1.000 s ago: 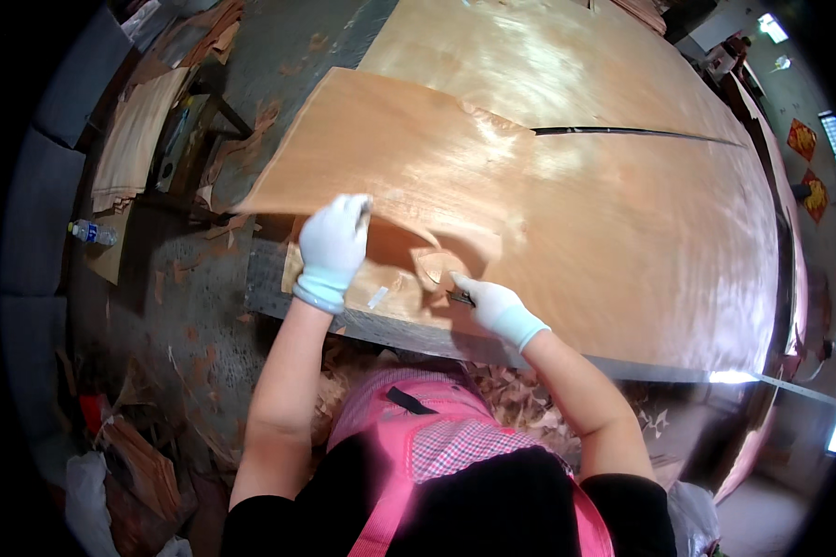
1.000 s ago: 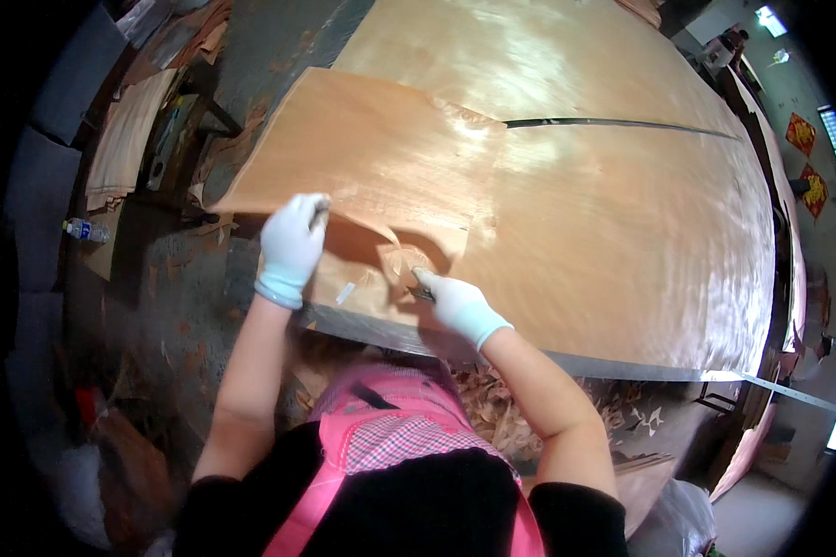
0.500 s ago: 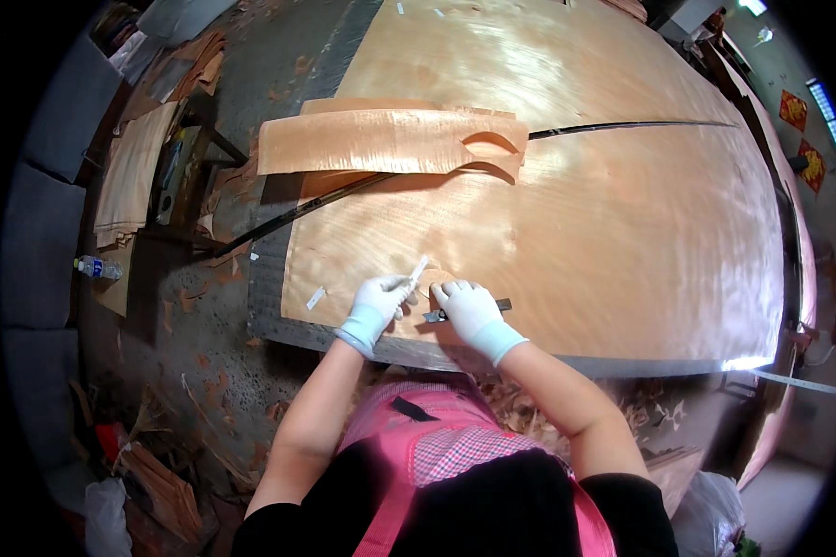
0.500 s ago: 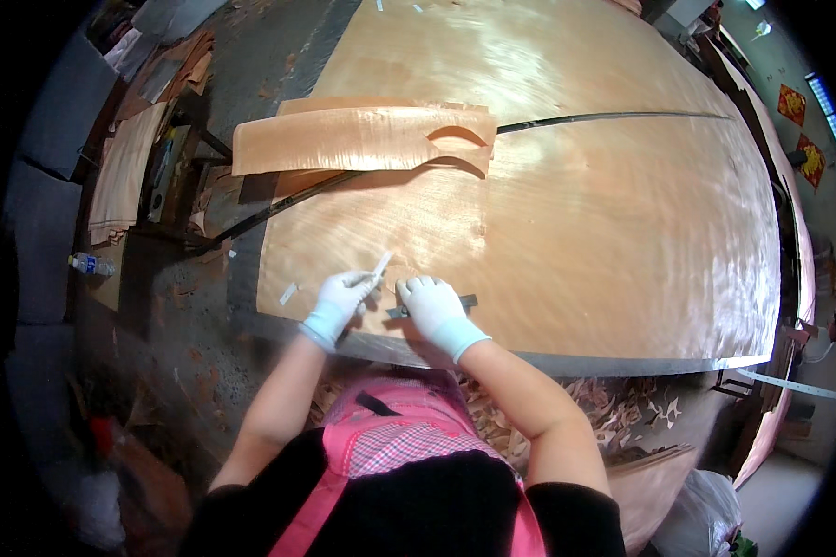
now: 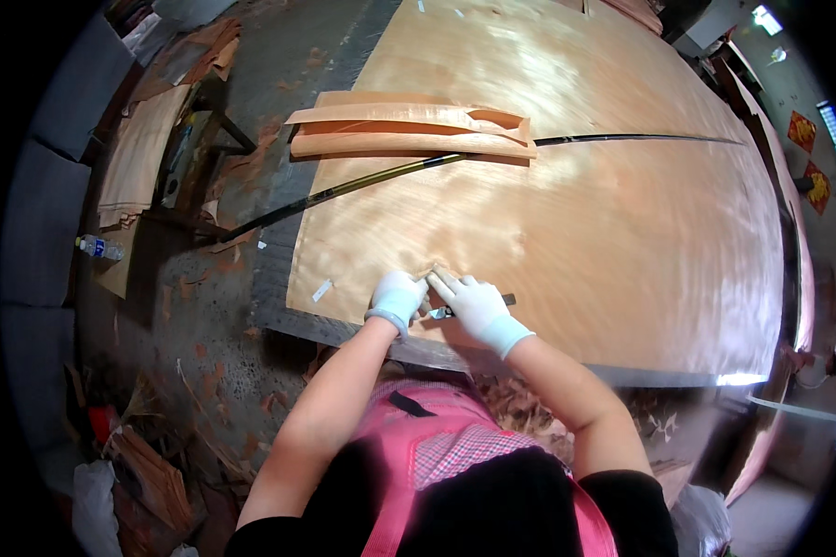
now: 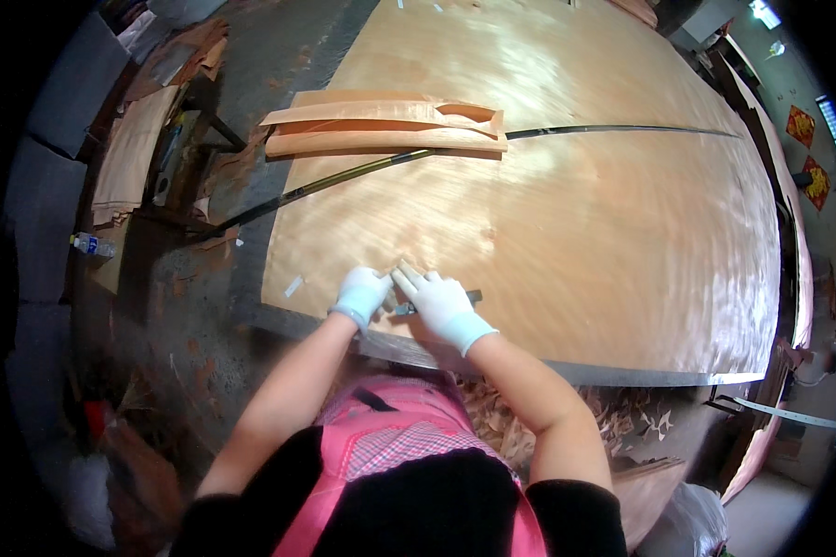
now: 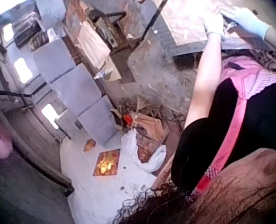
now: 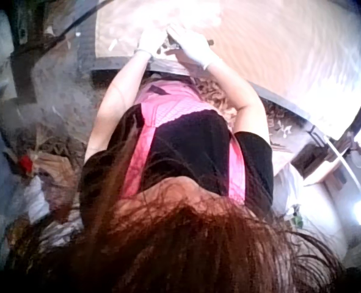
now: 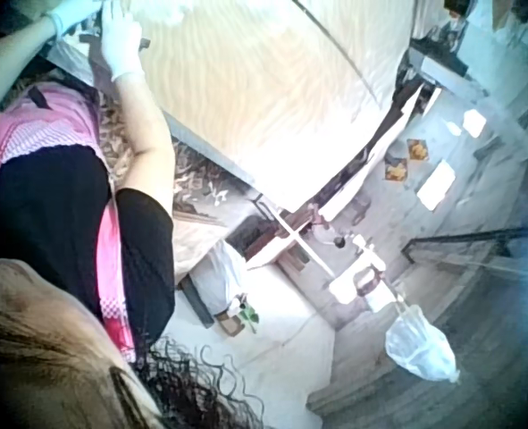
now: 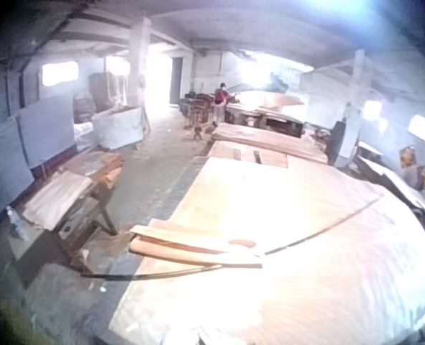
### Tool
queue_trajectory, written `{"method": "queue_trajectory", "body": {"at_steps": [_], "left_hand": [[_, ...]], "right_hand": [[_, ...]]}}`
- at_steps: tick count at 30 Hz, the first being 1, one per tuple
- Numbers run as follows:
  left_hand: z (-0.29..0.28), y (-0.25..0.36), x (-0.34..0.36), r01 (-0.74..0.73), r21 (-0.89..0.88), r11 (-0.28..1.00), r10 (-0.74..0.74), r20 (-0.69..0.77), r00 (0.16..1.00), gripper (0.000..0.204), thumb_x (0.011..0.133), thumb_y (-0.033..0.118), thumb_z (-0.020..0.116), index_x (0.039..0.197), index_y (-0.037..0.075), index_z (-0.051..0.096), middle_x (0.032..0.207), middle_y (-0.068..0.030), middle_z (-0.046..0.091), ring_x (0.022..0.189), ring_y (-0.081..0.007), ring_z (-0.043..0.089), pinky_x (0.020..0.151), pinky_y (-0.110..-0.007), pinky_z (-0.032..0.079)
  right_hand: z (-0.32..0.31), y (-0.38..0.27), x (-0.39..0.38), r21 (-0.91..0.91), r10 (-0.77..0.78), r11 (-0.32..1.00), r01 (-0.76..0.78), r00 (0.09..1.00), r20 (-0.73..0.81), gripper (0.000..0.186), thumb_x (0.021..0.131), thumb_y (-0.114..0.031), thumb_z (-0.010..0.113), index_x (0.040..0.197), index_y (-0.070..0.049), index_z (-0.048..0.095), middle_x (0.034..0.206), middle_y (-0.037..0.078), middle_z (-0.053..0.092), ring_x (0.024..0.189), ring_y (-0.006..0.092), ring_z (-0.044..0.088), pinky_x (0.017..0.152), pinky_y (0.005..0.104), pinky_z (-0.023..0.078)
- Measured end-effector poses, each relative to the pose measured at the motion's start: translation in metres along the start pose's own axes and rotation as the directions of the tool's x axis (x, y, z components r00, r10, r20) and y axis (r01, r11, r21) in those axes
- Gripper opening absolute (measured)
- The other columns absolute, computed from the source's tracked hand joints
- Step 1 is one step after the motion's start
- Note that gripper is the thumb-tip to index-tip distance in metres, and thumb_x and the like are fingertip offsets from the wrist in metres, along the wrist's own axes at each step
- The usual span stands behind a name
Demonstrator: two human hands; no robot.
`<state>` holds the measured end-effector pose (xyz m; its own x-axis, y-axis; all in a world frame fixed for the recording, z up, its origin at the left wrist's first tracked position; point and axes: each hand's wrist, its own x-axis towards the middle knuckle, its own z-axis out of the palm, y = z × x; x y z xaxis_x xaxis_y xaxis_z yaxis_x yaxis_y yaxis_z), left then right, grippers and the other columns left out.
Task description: The person prepares veneer sheets by aligning them against a template on a large workbench, using a utility knife to trim the edges and cut out specific shapes from the wood surface.
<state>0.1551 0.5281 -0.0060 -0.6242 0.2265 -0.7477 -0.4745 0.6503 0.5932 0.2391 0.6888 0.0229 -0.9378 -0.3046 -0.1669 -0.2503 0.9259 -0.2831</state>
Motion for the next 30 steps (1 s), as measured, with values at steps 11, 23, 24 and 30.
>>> {"method": "queue_trajectory", "body": {"at_steps": [11, 23, 24, 30], "left_hand": [[0.005, -0.036, -0.030, -0.041, -0.195, 0.980, 0.045, 0.014, 0.999, 0.028, 0.094, 0.030, 0.063, 0.095, 0.004, 0.072, 0.079, -0.0118, 0.073, 0.054, -0.0206, 0.063, 0.050, -0.037, 0.049], [-0.024, -0.019, -0.022, -0.007, -0.392, 0.920, 0.028, 0.050, 0.998, 0.023, 0.096, 0.026, 0.067, 0.090, 0.004, 0.069, 0.063, -0.0021, 0.058, 0.045, -0.0087, 0.047, 0.039, -0.026, 0.035], [-0.008, -0.024, -0.021, -0.040, -0.428, 0.903, 0.084, 0.085, 0.993, 0.020, 0.097, 0.022, 0.066, 0.098, 0.002, 0.069, 0.060, -0.0010, 0.055, 0.043, -0.0083, 0.044, 0.039, -0.025, 0.032], [0.042, -0.001, -0.022, 0.072, -0.435, 0.898, 0.068, 0.299, 0.952, 0.018, 0.097, 0.020, 0.064, 0.099, 0.003, 0.070, 0.063, -0.0017, 0.057, 0.044, -0.0086, 0.047, 0.039, -0.025, 0.034]], "right_hand": [[-0.003, 0.009, 0.006, -0.194, -0.126, 0.968, 0.162, 0.974, 0.186, 0.059, 0.090, -0.033, 0.061, 0.146, -0.023, 0.045, 0.153, 0.021, 0.038, 0.119, 0.0330, 0.055, 0.098, 0.0410, 0.044], [-0.015, -0.011, -0.027, -0.066, -0.110, 0.992, 0.105, 0.990, -0.088, 0.050, 0.085, -0.022, 0.063, 0.134, -0.021, 0.053, 0.148, 0.022, 0.042, 0.107, 0.0344, 0.061, 0.090, 0.0430, 0.049], [-0.011, -0.018, -0.046, -0.057, -0.123, 0.991, 0.117, 0.987, -0.103, 0.051, 0.082, -0.015, 0.062, 0.132, -0.021, 0.054, 0.144, 0.016, 0.047, 0.106, 0.0312, 0.062, 0.089, 0.0414, 0.049], [0.001, -0.024, -0.103, 0.294, 0.100, 0.945, -0.142, 0.983, 0.153, 0.045, 0.081, -0.011, 0.059, 0.125, -0.017, 0.059, 0.117, 0.011, 0.066, 0.098, 0.0308, 0.066, 0.083, 0.0422, 0.053]]}}
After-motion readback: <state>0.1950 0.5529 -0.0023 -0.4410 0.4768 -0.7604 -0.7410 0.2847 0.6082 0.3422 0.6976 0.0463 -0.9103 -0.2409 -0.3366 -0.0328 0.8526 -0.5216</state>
